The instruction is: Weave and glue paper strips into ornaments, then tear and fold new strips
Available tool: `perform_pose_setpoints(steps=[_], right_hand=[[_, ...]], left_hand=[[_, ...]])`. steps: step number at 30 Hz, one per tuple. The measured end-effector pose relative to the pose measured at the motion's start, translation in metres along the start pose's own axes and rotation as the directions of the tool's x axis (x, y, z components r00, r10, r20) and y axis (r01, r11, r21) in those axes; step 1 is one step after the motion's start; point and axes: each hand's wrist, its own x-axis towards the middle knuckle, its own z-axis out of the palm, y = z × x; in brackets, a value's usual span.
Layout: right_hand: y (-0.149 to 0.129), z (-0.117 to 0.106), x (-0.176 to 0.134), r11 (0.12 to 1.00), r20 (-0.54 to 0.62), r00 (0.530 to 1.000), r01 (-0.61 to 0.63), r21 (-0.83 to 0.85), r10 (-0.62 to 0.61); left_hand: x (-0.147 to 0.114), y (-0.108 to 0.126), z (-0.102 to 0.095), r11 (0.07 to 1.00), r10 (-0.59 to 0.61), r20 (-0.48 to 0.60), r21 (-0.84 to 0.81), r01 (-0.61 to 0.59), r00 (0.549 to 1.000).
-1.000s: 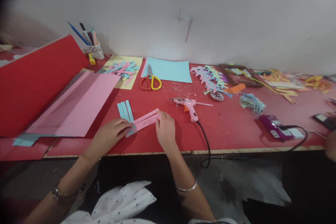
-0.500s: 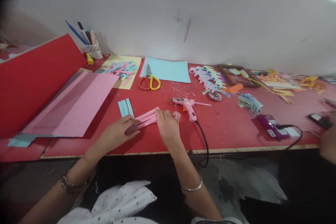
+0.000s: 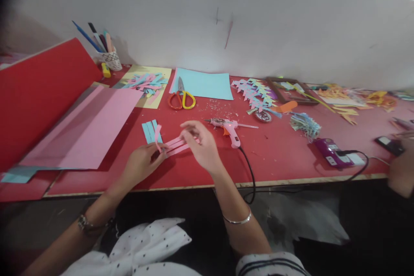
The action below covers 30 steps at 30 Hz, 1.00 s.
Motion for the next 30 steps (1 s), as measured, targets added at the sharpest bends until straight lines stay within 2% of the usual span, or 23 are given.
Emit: perform_pose_setpoints(steps=[2,3,5,7,8,10,12,14,16,18,20,23,26,30], right_hand=[[0.01,-0.019,-0.005,0.944,-0.212,0.975,-0.011,-0.329,-0.063],[0.015,-0.029,-0.009,0.851,-0.302,0.948,-0.074,-0.519,-0.102],[0.025,-0.047,-0.015,0.561,-0.434,0.896,-0.314,-0.766,-0.091],[0.034,-0.058,-0.02,0.31,-0.45,0.892,-0.436,-0.845,0.026],[0.037,-0.062,-0.021,0.228,-0.44,0.893,-0.45,-0.863,0.095],[0.042,-0.065,-0.02,0.155,-0.412,0.891,-0.442,-0.883,0.191],[0.043,-0.066,-0.019,0.158,-0.421,0.884,-0.454,-0.877,0.204],[0.042,-0.066,-0.022,0.22,-0.423,0.885,-0.46,-0.86,0.195],[0.041,-0.065,-0.029,0.345,-0.381,0.906,-0.422,-0.838,0.184],[0.04,-0.06,-0.039,0.489,-0.304,0.943,-0.331,-0.807,0.137],[0.04,-0.051,-0.049,0.569,-0.25,0.967,-0.234,-0.788,0.051],[0.041,-0.034,-0.059,0.553,-0.234,0.971,-0.172,-0.816,-0.044],[0.042,-0.02,-0.061,0.497,-0.209,0.976,-0.15,-0.855,-0.066],[0.042,-0.011,-0.058,0.485,-0.16,0.982,-0.094,-0.869,-0.096]], left_hand=[[-0.002,-0.002,0.0,0.998,-0.022,0.001,-0.059,0.022,1.0],[-0.003,-0.003,-0.001,0.995,-0.038,0.007,-0.088,0.039,0.999],[-0.008,-0.006,-0.002,0.987,-0.074,0.028,-0.14,0.077,0.997],[-0.013,-0.008,-0.004,0.978,-0.087,0.032,-0.187,0.091,0.996],[-0.016,-0.009,-0.005,0.975,-0.078,0.022,-0.205,0.081,0.997],[-0.021,-0.01,-0.006,0.971,-0.046,-0.023,-0.234,0.039,0.999],[-0.025,-0.011,-0.007,0.964,-0.034,-0.057,-0.266,0.017,0.998],[-0.026,-0.012,-0.009,0.949,-0.045,-0.062,-0.314,0.024,0.997],[-0.025,-0.013,-0.011,0.927,-0.062,-0.054,-0.374,0.038,0.997],[-0.024,-0.014,-0.013,0.905,-0.073,-0.061,-0.423,0.04,0.995],[-0.022,-0.014,-0.014,0.893,-0.081,-0.061,-0.448,0.046,0.995],[-0.022,-0.013,-0.013,0.89,-0.087,-0.052,-0.453,0.054,0.995],[-0.022,-0.013,-0.011,0.897,-0.096,-0.072,-0.438,0.055,0.993],[-0.023,-0.014,-0.01,0.895,-0.09,-0.097,-0.444,0.038,0.991]])
